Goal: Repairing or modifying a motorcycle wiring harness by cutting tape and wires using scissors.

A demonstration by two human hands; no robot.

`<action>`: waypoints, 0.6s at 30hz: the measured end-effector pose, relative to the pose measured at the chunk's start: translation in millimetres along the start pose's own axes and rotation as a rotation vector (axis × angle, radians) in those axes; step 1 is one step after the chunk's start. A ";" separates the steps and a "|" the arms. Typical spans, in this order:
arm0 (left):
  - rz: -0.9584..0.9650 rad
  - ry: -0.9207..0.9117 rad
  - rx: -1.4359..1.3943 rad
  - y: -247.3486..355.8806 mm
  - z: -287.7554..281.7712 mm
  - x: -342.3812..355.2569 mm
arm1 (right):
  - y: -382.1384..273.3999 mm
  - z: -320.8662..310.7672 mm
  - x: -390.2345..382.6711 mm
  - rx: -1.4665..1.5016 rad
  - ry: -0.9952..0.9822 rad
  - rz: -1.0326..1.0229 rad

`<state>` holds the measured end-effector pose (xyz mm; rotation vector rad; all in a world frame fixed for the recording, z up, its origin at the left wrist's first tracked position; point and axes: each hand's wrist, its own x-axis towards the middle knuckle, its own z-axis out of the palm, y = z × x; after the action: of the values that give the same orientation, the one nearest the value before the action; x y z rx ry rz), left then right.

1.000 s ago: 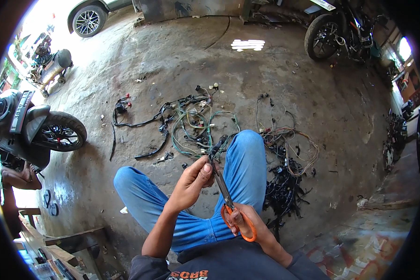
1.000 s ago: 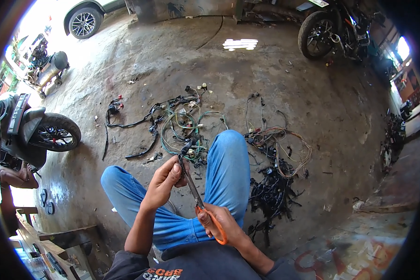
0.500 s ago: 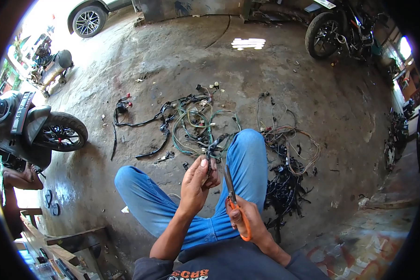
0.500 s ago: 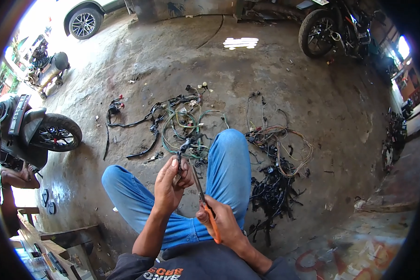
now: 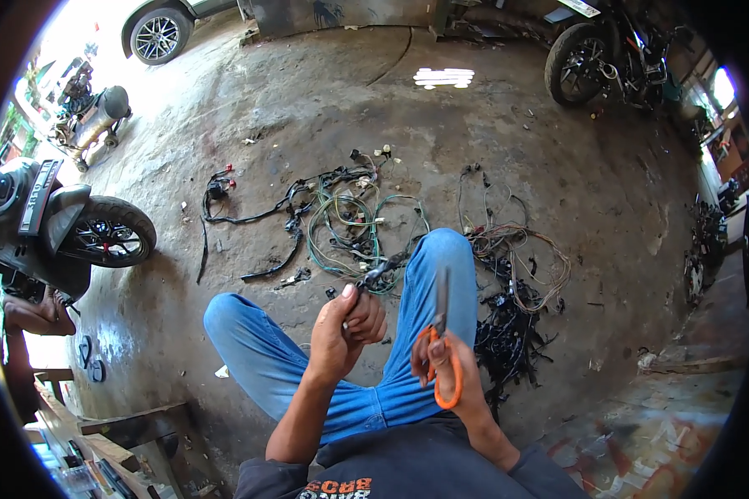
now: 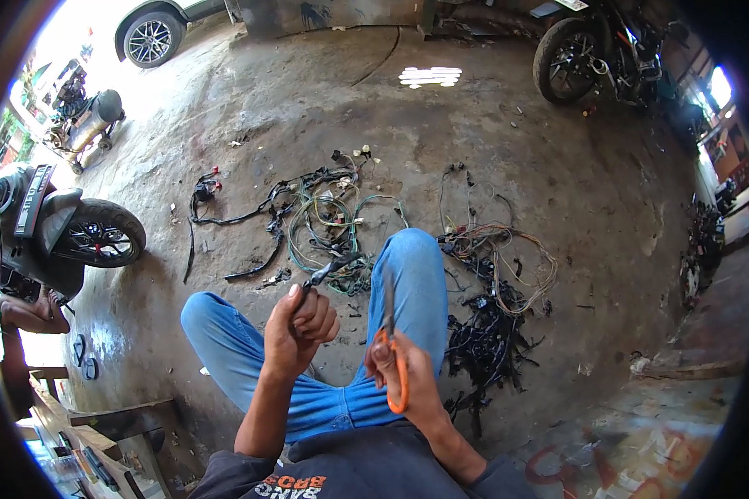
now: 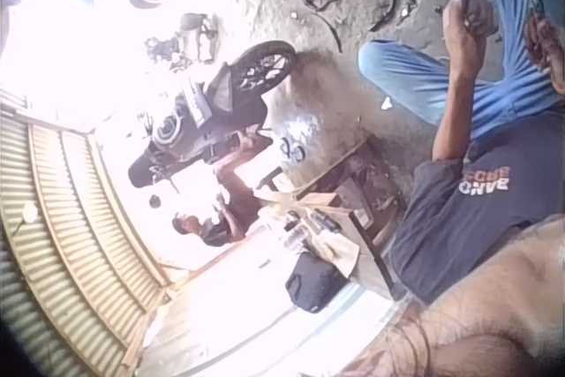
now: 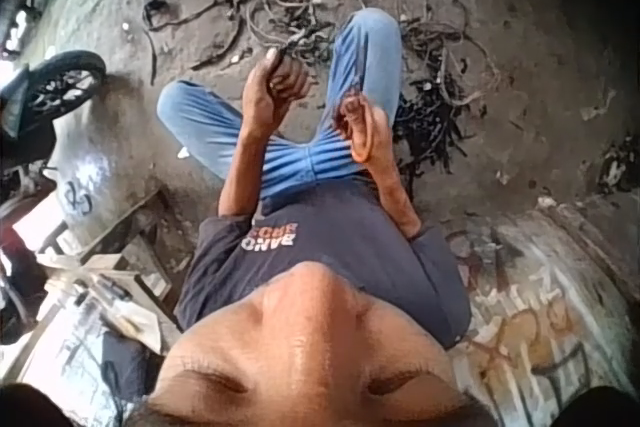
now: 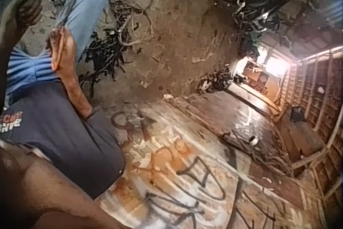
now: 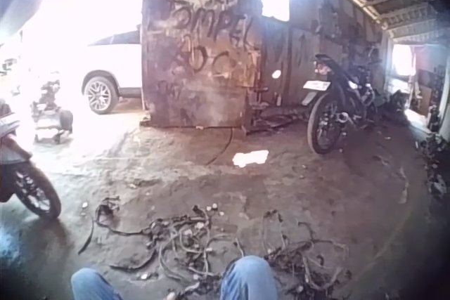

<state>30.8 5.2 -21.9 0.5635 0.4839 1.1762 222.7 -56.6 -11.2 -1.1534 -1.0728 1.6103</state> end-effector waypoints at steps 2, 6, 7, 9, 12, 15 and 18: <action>-0.045 -0.006 -0.025 11.3 1.2 -5.8 | -2.8 2.3 11.8 -0.049 0.141 -0.115; -0.173 -0.037 -0.056 38.7 -8.8 -15.9 | -14.7 2.5 42.3 -0.106 0.336 -0.343; -0.211 -0.044 -0.047 44.5 -12.5 -16.8 | -21.2 6.3 49.8 -0.062 0.396 -0.425; -0.269 -0.074 -0.109 52.7 -19.5 -18.6 | -21.6 7.7 63.1 -0.140 0.340 -0.427; -0.356 -0.123 -0.240 64.8 -25.1 -21.6 | -14.8 17.8 81.4 -0.062 -0.020 -0.383; -0.361 -0.162 -0.391 80.1 -34.1 -19.0 | 1.1 28.8 82.5 0.268 -0.105 -0.211; -0.152 -0.084 -0.468 83.8 -43.5 -12.2 | -8.4 40.2 75.7 0.289 -0.086 -0.174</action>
<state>-60.1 23.8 -0.8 0.1675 0.1649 1.0692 169.8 11.4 -12.2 -0.7848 -0.9297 1.6253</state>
